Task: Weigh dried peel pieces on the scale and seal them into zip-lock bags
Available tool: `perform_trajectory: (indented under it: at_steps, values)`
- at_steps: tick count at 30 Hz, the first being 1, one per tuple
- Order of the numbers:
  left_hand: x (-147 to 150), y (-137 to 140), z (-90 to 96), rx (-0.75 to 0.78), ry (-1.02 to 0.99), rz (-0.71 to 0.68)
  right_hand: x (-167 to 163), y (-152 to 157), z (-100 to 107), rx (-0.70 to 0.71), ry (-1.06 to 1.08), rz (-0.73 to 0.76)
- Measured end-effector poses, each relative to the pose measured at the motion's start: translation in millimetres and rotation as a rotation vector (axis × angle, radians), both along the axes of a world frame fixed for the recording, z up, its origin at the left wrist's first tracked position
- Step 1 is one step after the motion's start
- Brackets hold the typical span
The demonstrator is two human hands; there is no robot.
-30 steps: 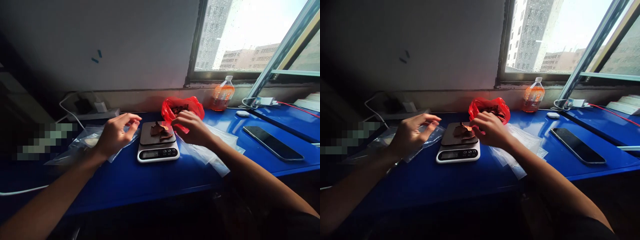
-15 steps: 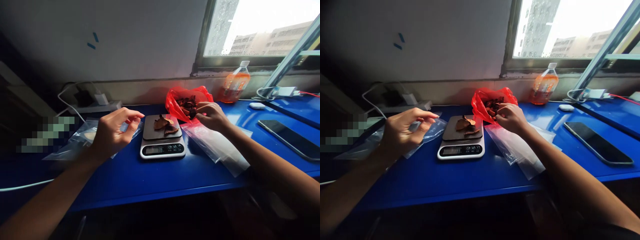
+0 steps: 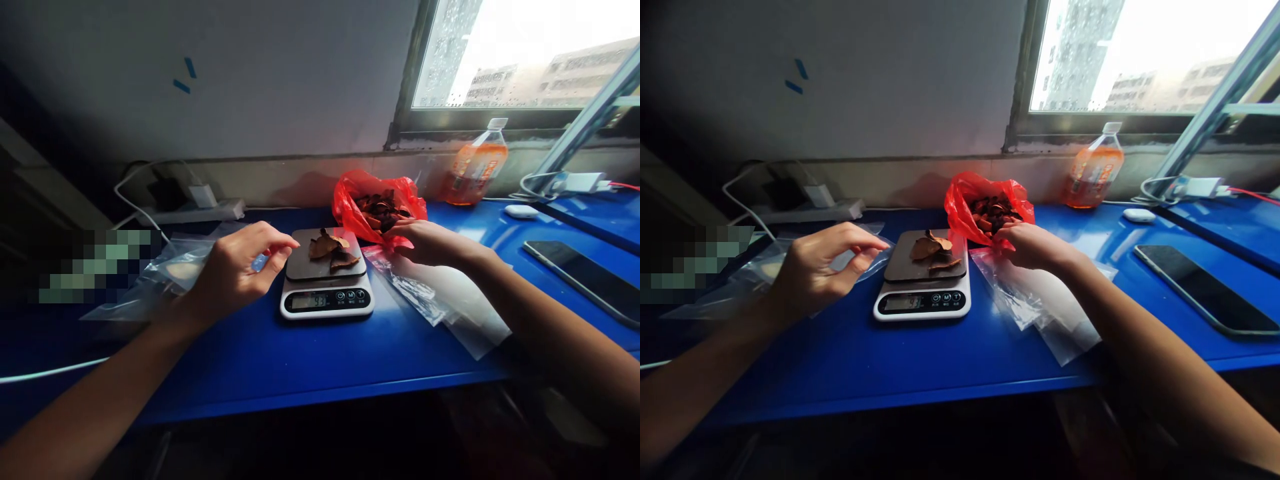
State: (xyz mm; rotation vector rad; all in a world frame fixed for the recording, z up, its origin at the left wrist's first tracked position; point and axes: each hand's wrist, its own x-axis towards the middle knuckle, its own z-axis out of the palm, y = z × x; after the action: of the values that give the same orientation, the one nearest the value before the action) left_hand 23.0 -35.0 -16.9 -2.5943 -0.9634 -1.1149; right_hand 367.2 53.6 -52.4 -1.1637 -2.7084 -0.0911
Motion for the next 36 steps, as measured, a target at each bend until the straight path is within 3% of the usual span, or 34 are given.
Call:
perform_trajectory:
  at_steps: [5,10,16,20,36]
  values:
    - [1.5,0.0,0.3,-0.027,0.015,-0.002,-1.9,0.7,-1.0,0.084,0.026,0.002]
    - [2.3,-0.1,0.2,-0.014,0.026,-0.021,-29.6,-28.9,12.5,0.22,0.227,0.094]
    - [1.8,0.0,-0.1,0.002,0.027,-0.034,-63.7,-58.9,12.7,0.176,0.302,0.18]
    - [1.7,-0.6,0.5,0.0,0.043,-0.047,-62.4,-52.5,5.2,0.119,0.306,0.199]
    - [3.4,-0.5,-1.0,-0.038,0.061,-0.067,-68.7,-48.5,-0.4,0.121,0.304,0.158]
